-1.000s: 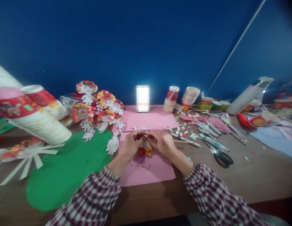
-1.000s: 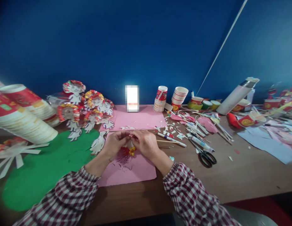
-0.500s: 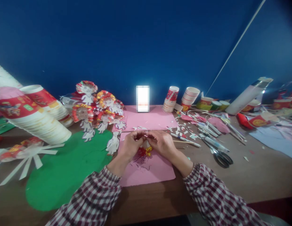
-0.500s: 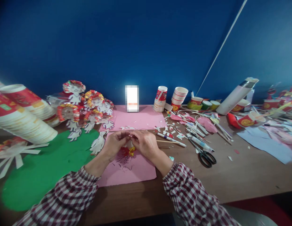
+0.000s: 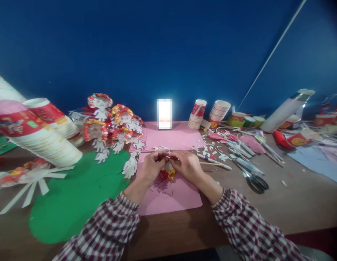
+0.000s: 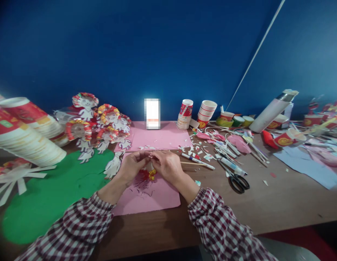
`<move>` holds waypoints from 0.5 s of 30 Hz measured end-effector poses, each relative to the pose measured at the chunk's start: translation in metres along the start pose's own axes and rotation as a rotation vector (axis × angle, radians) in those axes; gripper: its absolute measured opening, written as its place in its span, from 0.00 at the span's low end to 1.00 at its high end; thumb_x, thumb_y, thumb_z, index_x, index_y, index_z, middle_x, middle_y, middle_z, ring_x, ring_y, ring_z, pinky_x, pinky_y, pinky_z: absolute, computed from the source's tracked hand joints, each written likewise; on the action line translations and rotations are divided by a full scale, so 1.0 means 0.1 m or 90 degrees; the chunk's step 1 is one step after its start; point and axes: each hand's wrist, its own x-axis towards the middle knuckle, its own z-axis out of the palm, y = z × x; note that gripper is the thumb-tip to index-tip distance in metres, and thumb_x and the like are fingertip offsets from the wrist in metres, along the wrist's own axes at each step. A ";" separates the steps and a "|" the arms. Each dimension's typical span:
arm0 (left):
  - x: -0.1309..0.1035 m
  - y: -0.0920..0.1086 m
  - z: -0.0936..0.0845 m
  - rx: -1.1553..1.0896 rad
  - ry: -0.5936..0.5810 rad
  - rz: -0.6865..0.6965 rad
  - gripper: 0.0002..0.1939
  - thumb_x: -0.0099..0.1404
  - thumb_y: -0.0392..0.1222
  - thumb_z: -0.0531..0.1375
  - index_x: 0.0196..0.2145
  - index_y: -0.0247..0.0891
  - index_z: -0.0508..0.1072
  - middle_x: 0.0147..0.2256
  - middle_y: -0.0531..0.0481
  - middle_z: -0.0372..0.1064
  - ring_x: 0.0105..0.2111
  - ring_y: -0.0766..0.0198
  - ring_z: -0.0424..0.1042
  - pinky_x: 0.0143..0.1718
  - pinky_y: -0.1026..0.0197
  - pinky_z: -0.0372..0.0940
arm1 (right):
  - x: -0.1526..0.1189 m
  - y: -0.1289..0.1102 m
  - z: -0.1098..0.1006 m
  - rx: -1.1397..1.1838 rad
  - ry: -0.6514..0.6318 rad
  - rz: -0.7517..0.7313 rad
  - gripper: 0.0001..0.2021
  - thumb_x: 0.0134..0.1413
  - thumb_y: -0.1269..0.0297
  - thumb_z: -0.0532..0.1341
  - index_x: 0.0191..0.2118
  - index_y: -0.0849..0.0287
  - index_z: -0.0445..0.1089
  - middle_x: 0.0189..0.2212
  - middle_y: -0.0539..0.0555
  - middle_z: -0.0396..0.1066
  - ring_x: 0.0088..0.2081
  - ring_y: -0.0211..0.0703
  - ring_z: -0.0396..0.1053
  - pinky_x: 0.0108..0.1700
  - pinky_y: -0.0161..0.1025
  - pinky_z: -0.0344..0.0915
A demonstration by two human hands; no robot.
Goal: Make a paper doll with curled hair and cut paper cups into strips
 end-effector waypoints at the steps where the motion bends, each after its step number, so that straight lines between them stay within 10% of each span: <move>1: 0.00 0.00 0.00 0.001 0.000 0.000 0.10 0.50 0.37 0.64 0.32 0.34 0.76 0.31 0.48 0.76 0.31 0.64 0.72 0.34 0.64 0.65 | 0.00 0.00 0.00 -0.001 -0.002 -0.001 0.07 0.54 0.69 0.60 0.40 0.56 0.71 0.37 0.52 0.76 0.38 0.40 0.72 0.40 0.35 0.64; 15: 0.00 0.00 0.00 -0.010 0.002 -0.010 0.11 0.49 0.38 0.65 0.33 0.34 0.76 0.31 0.48 0.75 0.31 0.64 0.72 0.33 0.64 0.65 | 0.00 0.00 0.01 -0.006 -0.011 0.013 0.07 0.55 0.68 0.59 0.41 0.55 0.71 0.37 0.52 0.76 0.39 0.41 0.71 0.41 0.35 0.64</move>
